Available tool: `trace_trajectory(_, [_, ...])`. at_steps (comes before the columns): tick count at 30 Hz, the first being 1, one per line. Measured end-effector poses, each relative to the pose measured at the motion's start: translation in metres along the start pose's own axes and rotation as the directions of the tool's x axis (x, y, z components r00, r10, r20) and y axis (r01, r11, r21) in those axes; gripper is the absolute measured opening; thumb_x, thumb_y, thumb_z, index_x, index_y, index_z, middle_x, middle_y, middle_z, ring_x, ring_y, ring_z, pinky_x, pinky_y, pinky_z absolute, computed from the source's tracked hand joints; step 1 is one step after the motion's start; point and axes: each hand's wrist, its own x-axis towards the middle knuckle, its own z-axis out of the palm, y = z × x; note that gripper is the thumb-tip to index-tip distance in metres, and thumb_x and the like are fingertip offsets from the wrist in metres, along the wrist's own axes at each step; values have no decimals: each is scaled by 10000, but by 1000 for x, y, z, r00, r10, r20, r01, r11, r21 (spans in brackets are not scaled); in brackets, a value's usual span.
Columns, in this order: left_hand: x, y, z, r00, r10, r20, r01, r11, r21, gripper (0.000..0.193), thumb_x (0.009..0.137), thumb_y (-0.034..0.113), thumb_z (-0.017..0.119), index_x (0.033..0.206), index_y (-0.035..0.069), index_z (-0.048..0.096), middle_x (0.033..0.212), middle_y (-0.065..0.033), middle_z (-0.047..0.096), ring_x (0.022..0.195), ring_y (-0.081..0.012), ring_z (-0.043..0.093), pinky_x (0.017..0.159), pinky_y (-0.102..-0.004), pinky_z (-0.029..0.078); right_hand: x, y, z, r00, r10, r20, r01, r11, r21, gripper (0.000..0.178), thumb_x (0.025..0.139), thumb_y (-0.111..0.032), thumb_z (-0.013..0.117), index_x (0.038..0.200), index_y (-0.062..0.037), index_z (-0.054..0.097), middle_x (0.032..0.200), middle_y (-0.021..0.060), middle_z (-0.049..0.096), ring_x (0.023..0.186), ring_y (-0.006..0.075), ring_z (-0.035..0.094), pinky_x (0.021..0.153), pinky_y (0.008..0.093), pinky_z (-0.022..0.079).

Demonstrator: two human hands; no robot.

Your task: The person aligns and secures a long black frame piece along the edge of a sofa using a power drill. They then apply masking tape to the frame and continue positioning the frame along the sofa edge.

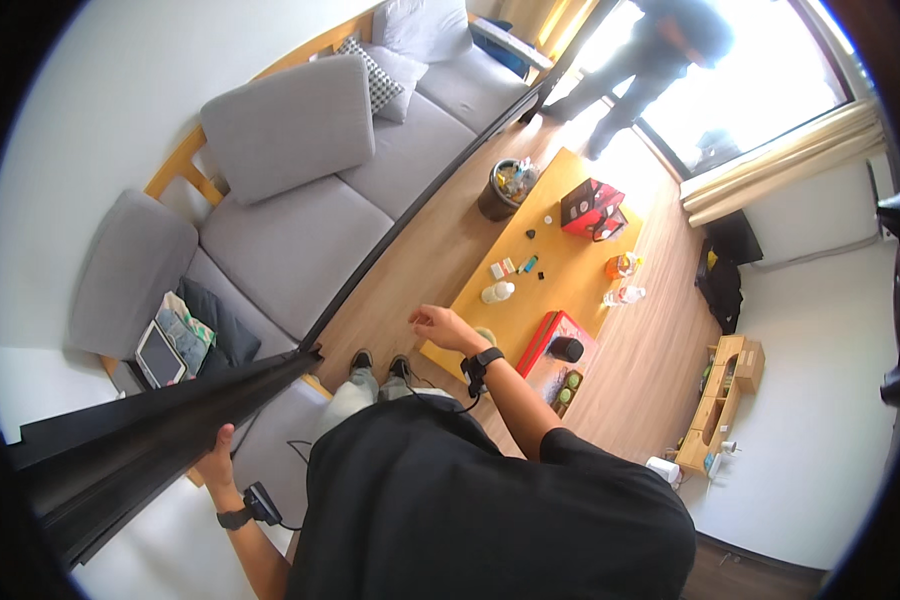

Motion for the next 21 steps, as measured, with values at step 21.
trace_trajectory(21, [-11, -35, 13, 998, -48, 51, 44, 997, 64, 869, 653, 380, 941, 1329, -17, 565, 1335, -140, 601, 1201, -295, 542, 1076, -378, 387, 5, 10, 4, 1000, -19, 9, 19, 997, -70, 312, 896, -269, 671, 1094, -28, 679, 963, 161, 727, 911, 293, 703, 797, 381, 550])
